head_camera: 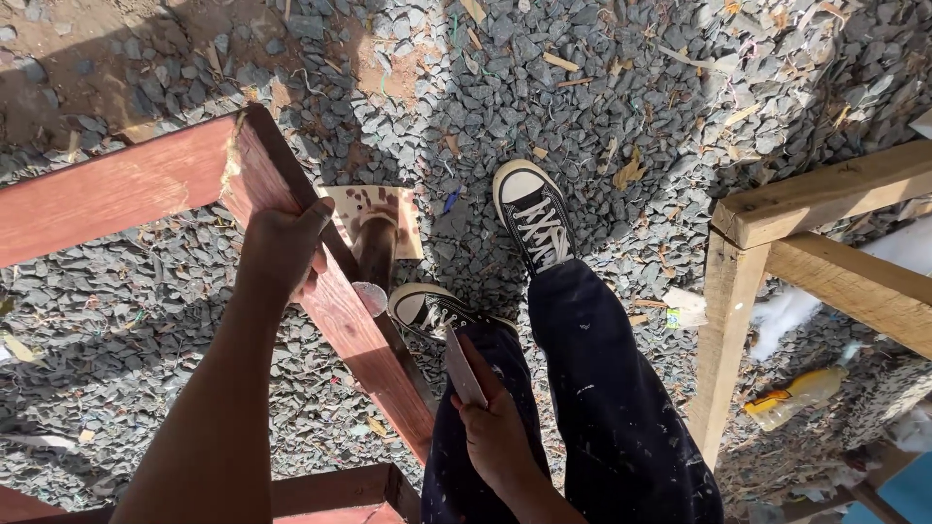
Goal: Sanding a wooden furniture frame using sandpaper
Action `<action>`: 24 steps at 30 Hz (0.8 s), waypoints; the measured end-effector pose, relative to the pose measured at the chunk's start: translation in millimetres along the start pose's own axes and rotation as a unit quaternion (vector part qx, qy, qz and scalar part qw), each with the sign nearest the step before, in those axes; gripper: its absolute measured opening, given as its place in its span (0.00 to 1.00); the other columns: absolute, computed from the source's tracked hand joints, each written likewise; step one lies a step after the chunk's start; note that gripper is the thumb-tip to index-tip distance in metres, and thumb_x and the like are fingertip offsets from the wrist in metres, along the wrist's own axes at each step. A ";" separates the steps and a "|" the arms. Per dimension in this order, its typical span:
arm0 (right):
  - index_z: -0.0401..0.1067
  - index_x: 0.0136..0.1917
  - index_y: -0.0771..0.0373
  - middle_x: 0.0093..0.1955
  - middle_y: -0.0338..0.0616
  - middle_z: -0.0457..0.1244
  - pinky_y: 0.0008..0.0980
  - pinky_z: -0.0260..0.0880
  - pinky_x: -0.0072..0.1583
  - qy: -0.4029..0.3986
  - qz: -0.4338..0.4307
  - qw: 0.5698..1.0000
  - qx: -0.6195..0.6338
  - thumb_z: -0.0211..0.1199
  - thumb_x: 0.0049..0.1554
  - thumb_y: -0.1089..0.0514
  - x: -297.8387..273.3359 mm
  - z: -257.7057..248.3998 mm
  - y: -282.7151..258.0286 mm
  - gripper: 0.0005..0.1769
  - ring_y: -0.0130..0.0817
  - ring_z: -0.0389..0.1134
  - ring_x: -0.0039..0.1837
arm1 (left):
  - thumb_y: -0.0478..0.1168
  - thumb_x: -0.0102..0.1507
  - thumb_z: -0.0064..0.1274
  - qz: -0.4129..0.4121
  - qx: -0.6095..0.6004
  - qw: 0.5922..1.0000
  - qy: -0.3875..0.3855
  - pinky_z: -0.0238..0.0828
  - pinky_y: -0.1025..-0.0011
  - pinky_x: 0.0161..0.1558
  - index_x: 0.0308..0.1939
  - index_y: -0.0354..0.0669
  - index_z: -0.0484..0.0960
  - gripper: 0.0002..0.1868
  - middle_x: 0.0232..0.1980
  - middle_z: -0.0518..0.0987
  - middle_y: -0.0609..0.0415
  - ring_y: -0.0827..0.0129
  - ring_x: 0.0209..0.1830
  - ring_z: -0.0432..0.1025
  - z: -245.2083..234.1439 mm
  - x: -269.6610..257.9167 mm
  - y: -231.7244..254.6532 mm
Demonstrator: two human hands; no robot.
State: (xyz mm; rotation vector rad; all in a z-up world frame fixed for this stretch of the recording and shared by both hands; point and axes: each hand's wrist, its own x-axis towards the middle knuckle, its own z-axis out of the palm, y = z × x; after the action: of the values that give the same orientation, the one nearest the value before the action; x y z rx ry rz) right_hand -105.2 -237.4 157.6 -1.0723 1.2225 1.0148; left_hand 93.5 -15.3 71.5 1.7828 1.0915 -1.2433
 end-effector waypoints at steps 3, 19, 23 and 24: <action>0.57 0.80 0.43 0.84 0.33 0.51 0.29 0.57 0.67 -0.011 -0.030 0.999 -0.006 0.42 0.48 0.75 17.0 20.2 -7.4 0.50 0.31 0.49 0.82 | 0.49 0.64 0.46 -0.041 0.007 0.999 0.006 0.56 0.69 0.18 0.10 0.30 0.74 0.32 0.06 0.63 0.42 0.61 0.04 0.54 -2.7 -2.6 2.8; 0.36 0.85 0.58 0.86 0.55 0.35 0.50 0.35 0.80 -0.102 -0.133 0.984 0.057 0.51 0.66 0.38 164.2 104.1 -29.2 0.46 0.50 0.36 0.85 | 0.51 0.58 0.49 -0.017 -0.017 1.000 0.006 0.62 0.71 0.14 0.09 0.38 0.75 0.26 0.06 0.63 0.48 0.65 0.04 0.63 3.2 30.0 -27.2; 0.58 0.79 0.51 0.78 0.42 0.54 0.41 0.44 0.78 -0.113 -0.126 0.984 0.058 0.59 0.61 0.54 121.7 88.7 -18.9 0.34 0.36 0.51 0.79 | 0.50 0.57 0.49 -0.022 -0.035 0.999 0.009 0.61 0.72 0.15 0.09 0.39 0.76 0.25 0.07 0.65 0.48 0.65 0.05 0.64 4.6 28.9 -27.6; 0.58 0.79 0.51 0.78 0.42 0.54 0.41 0.44 0.78 -0.113 -0.126 0.984 0.056 0.59 0.61 0.54 124.9 87.6 -18.2 0.34 0.36 0.51 0.79 | 0.50 0.57 0.49 -0.022 -0.037 0.999 0.009 0.61 0.72 0.15 0.09 0.39 0.76 0.25 0.07 0.65 0.48 0.65 0.05 0.64 4.9 29.7 -28.7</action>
State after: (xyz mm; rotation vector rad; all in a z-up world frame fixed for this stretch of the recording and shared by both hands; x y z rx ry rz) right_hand -59.6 -152.9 37.6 -0.9676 0.9240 0.8365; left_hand 71.1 -0.7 39.7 1.7256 1.1780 -1.1988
